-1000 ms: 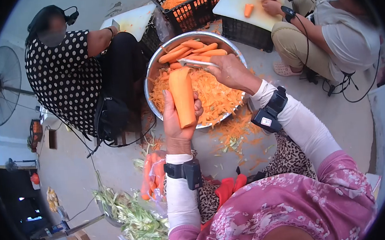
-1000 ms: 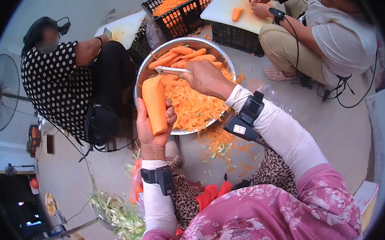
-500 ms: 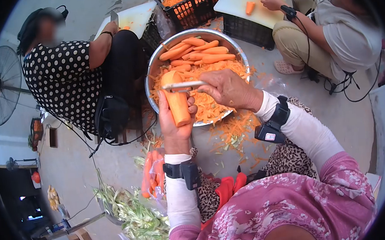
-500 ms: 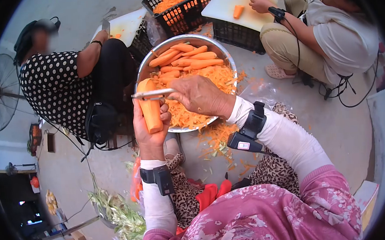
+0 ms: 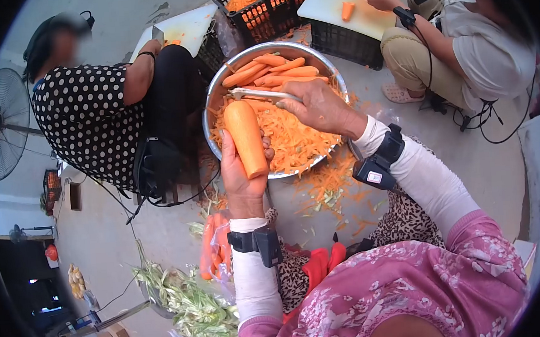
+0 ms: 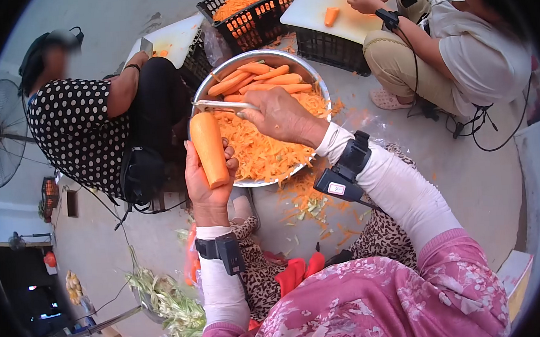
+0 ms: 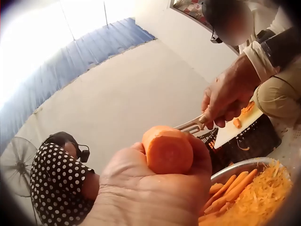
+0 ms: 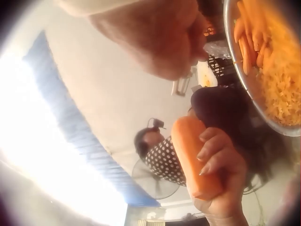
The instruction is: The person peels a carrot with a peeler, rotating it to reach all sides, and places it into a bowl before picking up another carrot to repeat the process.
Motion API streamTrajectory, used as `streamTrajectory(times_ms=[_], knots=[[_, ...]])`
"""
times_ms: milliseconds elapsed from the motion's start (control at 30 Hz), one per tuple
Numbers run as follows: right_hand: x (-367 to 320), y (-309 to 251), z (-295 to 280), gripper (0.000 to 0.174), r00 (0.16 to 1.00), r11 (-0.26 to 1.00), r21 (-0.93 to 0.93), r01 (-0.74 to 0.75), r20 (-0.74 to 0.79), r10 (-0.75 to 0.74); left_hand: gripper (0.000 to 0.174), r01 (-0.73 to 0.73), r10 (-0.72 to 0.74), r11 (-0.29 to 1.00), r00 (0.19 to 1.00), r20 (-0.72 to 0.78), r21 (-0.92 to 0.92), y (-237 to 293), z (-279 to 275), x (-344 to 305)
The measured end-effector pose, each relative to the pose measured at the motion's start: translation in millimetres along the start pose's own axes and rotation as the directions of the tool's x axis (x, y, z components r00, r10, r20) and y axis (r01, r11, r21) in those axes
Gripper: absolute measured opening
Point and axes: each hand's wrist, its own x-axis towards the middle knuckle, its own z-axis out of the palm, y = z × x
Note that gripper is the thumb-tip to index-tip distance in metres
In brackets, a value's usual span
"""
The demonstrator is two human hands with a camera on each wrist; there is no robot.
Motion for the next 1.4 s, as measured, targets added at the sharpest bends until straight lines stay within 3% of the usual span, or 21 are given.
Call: streamTrajectory(times_ms=[267, 333, 400, 467, 500, 600, 633, 767, 833, 967, 1100, 1200, 1267, 1300, 1367, 1400], knots=[[-16, -27, 5, 0.019, 0.979, 0.988, 0.058, 0.143, 0.139, -0.15, 0.048, -0.038, 0.045, 0.996, 0.996, -0.083, 0.086, -3, 0, 2], [-15, -24, 8, 0.018, 0.982, 0.987, 0.02, 0.162, 0.098, -0.163, 0.046, -0.038, 0.05, 0.993, 0.993, -0.107, 0.11, -4, -2, 1], [-11, -15, 10, 0.018, 0.982, 0.984, -0.016, 0.179, 0.063, -0.177, 0.047, -0.038, 0.037, 0.989, 0.999, 0.009, 0.14, -5, -8, 0], [3, 8, 7, 0.015, 0.988, 0.969, -0.195, 0.152, 0.043, -0.146, 0.048, -0.028, 0.017, 0.985, 0.998, 0.064, 0.171, -9, 0, -7], [3, 23, 6, 0.016, 0.985, 0.961, -0.268, 0.061, 0.174, -0.014, 0.049, -0.018, -0.007, 0.978, 0.993, 0.122, 0.208, -9, 5, -9], [4, 35, 14, 0.016, 0.995, 0.983, -0.162, -0.088, 0.037, 0.095, 0.049, -0.029, 0.018, 0.985, 0.998, 0.06, 0.171, -11, 9, -4], [7, 13, 0, 0.016, 0.996, 0.994, -0.073, -0.085, 0.012, 0.086, 0.051, -0.032, 0.021, 0.988, 0.997, 0.074, 0.152, -10, 4, 0], [1, -1, 1, 0.016, 0.998, 0.996, -0.082, -0.02, -0.066, 0.014, 0.053, 0.015, -0.018, 0.996, 0.999, 0.037, 0.083, -7, -1, 0], [-7, -12, 6, 0.017, 0.997, 0.997, 0.008, 0.082, 0.008, -0.082, 0.054, -0.004, 0.004, 1.0, 1.0, 0.026, 0.021, -7, -2, -2], [-25, -28, 13, 0.018, 0.988, 0.99, 0.085, 0.112, 0.099, -0.121, 0.054, -0.029, 0.029, 1.0, 1.0, -0.001, 0.009, -3, -6, -1], [-29, -24, 17, 0.017, 0.972, 0.984, 0.077, 0.161, 0.158, -0.171, 0.055, 0.014, -0.018, 0.996, 0.999, -0.033, -0.092, -3, -9, 2], [-20, -16, 13, 0.015, 0.98, 0.982, -0.043, 0.186, 0.085, -0.181, 0.054, 0.05, -0.05, 0.998, 0.999, 0.012, -0.04, -6, -12, 0], [-2, 6, 7, 0.016, 0.994, 0.961, -0.259, 0.095, 0.083, -0.076, 0.053, 0.063, -0.065, 0.998, 0.996, 0.067, 0.028, -8, -7, 0], [1, 15, 6, 0.016, 0.995, 0.962, -0.259, 0.09, 0.073, -0.073, 0.054, 0.062, -0.069, 0.995, 0.993, 0.097, 0.072, -11, 2, -3], [-1, 29, 7, 0.015, 0.982, 0.956, -0.277, -0.097, 0.132, 0.138, 0.057, 0.035, -0.048, 0.99, 0.995, 0.092, 0.134, -12, 4, -1], [1, 25, 4, 0.015, 0.981, 0.955, -0.284, -0.087, 0.143, 0.132, 0.057, 0.027, -0.038, 0.992, 0.995, 0.092, 0.121, -11, 4, 1]])
